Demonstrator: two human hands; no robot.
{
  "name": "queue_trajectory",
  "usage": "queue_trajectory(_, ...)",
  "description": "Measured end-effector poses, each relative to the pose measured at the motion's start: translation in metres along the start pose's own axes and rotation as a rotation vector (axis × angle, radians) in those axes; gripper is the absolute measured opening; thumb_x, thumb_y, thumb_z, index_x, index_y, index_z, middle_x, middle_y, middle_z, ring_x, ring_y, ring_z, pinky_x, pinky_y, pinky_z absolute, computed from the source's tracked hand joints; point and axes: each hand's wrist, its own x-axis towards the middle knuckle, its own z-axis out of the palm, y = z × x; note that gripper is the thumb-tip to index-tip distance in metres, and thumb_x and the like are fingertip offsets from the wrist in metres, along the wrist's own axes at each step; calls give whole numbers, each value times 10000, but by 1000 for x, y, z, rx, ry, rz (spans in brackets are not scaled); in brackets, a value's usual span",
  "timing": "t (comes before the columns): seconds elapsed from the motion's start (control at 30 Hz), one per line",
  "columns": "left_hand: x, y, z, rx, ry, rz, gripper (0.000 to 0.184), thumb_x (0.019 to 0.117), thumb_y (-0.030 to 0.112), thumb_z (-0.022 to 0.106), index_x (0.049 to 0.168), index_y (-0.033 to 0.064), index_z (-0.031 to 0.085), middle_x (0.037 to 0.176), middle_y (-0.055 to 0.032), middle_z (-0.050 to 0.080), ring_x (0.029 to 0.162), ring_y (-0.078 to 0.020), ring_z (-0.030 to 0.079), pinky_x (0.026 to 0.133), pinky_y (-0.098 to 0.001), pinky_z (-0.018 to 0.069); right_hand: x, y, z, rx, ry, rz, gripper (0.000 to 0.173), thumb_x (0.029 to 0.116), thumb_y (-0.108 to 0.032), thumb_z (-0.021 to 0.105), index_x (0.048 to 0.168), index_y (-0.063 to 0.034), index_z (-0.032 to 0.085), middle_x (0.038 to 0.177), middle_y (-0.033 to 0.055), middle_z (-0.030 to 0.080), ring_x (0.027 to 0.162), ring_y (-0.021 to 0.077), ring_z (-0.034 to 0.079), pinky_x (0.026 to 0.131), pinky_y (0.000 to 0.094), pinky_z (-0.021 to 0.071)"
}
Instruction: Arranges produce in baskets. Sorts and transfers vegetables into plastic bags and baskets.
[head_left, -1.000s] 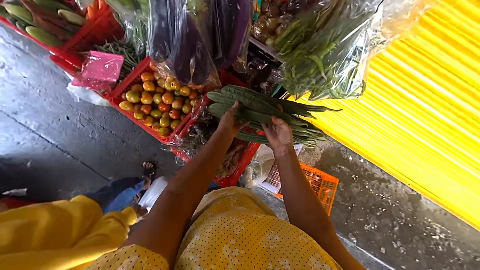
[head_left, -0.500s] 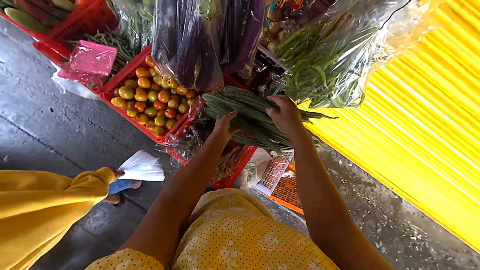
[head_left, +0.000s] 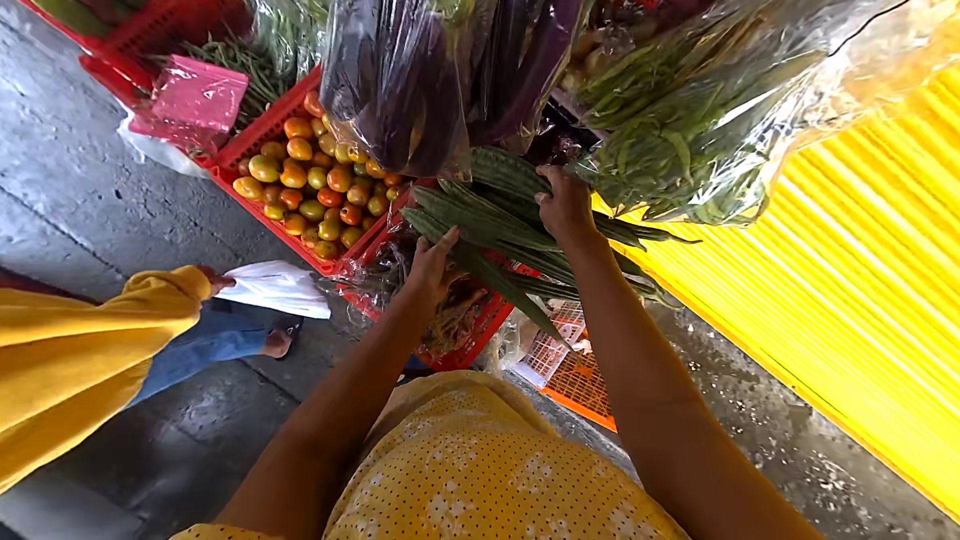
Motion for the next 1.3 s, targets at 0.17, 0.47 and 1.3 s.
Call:
queue_trajectory(0.17,4,1,12,-15,-47,5,591,1015,311,637,1491,143,328,1295,-185,621,1082,-334,687,838,-512,611,11,25,26,-55,-65,-147,441,854,114,617,1212,-114,738,1324,205,638,1308,417,547,1093,615,434)
queue_trajectory(0.47,16,11,40,-41,-18,79,751,987,323,687,1542,150,212,1319,-204,599,1075,-348,693,810,-518,628,-91,-40,-7,41,-272,-121,644,912,-290,770,1487,-131,528,1415,172,593,1209,395,629,967,637,524)
queue_trajectory(1.3,-61,-60,-74,1286,-214,534,261,1022,126,570,1230,-10,650,1293,-229,612,1199,-365,608,1026,-545,503,-66,5,26,-155,2,-282,393,971,-161,663,1361,-118,651,1434,172,579,1377,382,494,1161,613,325)
